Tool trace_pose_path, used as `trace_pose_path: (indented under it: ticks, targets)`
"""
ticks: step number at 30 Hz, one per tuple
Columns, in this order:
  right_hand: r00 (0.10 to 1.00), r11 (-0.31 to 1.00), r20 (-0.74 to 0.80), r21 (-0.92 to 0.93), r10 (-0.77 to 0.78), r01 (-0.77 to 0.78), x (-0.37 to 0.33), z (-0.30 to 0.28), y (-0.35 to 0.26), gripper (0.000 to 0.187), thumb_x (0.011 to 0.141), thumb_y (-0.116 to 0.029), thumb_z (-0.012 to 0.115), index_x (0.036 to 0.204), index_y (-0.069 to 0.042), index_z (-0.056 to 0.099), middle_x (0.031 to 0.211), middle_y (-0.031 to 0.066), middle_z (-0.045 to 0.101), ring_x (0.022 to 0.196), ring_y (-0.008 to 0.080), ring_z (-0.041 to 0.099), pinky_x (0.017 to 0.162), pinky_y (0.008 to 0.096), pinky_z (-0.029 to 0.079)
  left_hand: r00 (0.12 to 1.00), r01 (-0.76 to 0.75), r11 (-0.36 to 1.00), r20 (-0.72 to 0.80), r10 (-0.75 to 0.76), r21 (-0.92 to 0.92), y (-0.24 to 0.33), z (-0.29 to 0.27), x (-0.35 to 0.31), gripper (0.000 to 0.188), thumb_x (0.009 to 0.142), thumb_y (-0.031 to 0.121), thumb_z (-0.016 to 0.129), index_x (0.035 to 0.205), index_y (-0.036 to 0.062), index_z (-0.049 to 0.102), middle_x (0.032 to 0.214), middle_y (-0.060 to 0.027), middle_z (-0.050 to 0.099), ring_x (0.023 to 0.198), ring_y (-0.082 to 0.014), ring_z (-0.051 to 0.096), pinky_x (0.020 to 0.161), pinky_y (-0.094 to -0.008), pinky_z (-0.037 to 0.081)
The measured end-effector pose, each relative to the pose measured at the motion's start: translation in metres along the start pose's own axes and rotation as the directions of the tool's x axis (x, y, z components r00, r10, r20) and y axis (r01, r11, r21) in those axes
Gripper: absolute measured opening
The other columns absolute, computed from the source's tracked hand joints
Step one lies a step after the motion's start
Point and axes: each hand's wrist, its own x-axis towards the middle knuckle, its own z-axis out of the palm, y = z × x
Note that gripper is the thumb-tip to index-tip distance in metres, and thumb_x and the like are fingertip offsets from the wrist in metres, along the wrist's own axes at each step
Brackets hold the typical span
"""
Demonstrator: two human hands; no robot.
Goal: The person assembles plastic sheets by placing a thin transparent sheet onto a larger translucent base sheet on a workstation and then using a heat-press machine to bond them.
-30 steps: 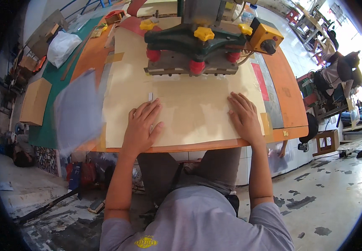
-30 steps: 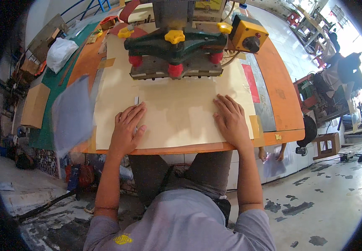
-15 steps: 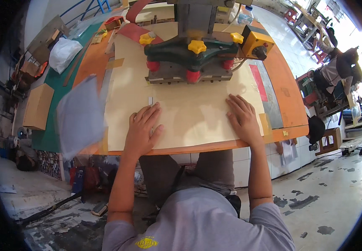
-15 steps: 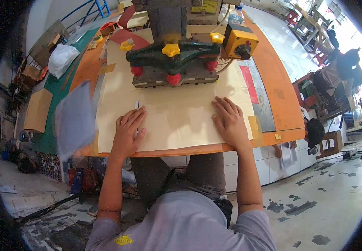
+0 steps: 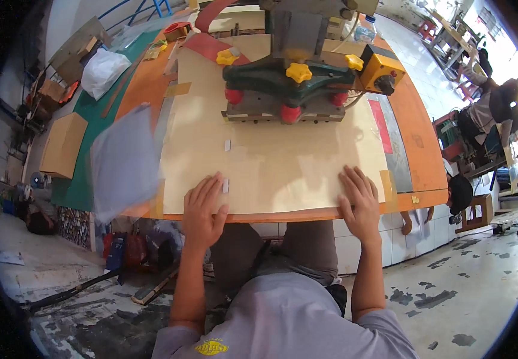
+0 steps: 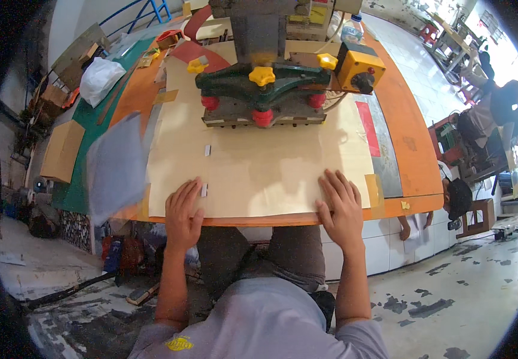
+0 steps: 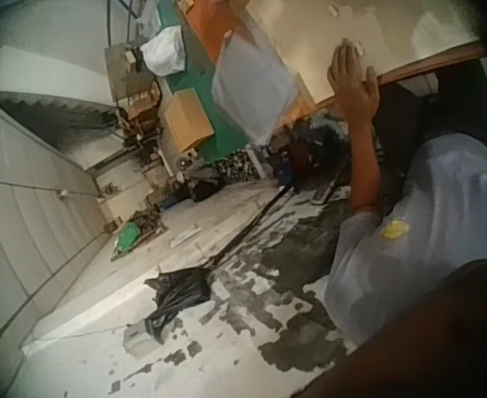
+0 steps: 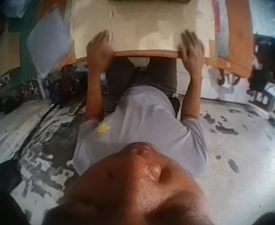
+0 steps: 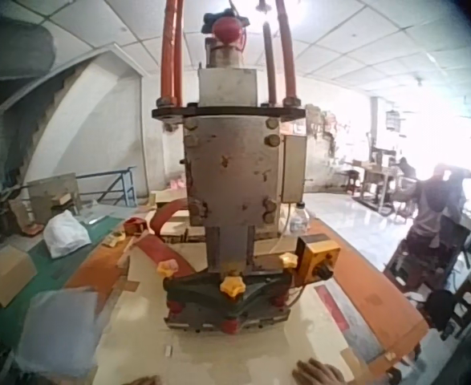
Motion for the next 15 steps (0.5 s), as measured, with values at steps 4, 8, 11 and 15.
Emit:
trace_pose_path:
  ticks: [4, 8, 11, 15]
  targets:
    - [0.998, 0.998, -0.014, -0.021, -0.057, 0.057, -0.02, -0.001, -0.006, 0.074, 0.095, -0.062, 0.07, 0.151, -0.014, 0.066, 0.166, 0.0103, 0.054, 0.157, 0.0339, 0.045, 0.128, 0.0543, 0.03, 0.982, 0.011, 0.982, -0.187, 0.025, 0.189, -0.002, 0.026, -0.038, 0.054, 0.108, 0.04, 0.05, 0.147, 0.0049, 0.066, 0.157, -0.0113, 0.063, 0.144, -0.0351, 0.056, 0.117, -0.051, 0.038]
    - [0.993, 0.991, 0.013, -0.062, -0.114, 0.115, -0.02, 0.003, -0.002, 0.092, 0.08, -0.075, 0.079, 0.151, -0.018, 0.067, 0.166, 0.0078, 0.055, 0.156, 0.0321, 0.046, 0.128, 0.0534, 0.031, 0.914, 0.012, 0.969, -0.396, 0.09, 0.248, -0.015, 0.051, -0.045, 0.053, 0.11, 0.043, 0.043, 0.133, 0.0098, 0.076, 0.143, -0.005, 0.074, 0.134, -0.0296, 0.063, 0.111, -0.0456, 0.039]
    - [0.993, 0.989, 0.003, -0.08, -0.122, 0.122, -0.02, 0.008, 0.0, 0.088, 0.081, -0.073, 0.079, 0.15, -0.019, 0.068, 0.163, 0.0065, 0.058, 0.155, 0.0316, 0.048, 0.127, 0.0524, 0.032, 0.863, 0.033, 0.948, -0.488, 0.133, 0.316, -0.018, 0.063, -0.042, 0.051, 0.109, 0.042, 0.042, 0.127, 0.0123, 0.079, 0.136, -0.0004, 0.077, 0.126, -0.0261, 0.065, 0.108, -0.0436, 0.038]
    - [0.99, 0.991, -0.058, -0.026, -0.129, 0.128, -0.02, 0.006, 0.0, 0.069, 0.088, -0.056, 0.078, 0.142, -0.013, 0.073, 0.156, 0.0089, 0.065, 0.151, 0.0356, 0.053, 0.124, 0.0525, 0.036, 0.863, 0.022, 0.958, -0.489, 0.127, 0.287, -0.017, 0.064, -0.041, 0.05, 0.109, 0.041, 0.042, 0.125, 0.0129, 0.08, 0.135, 0.0013, 0.077, 0.124, -0.0246, 0.065, 0.108, -0.0428, 0.038]
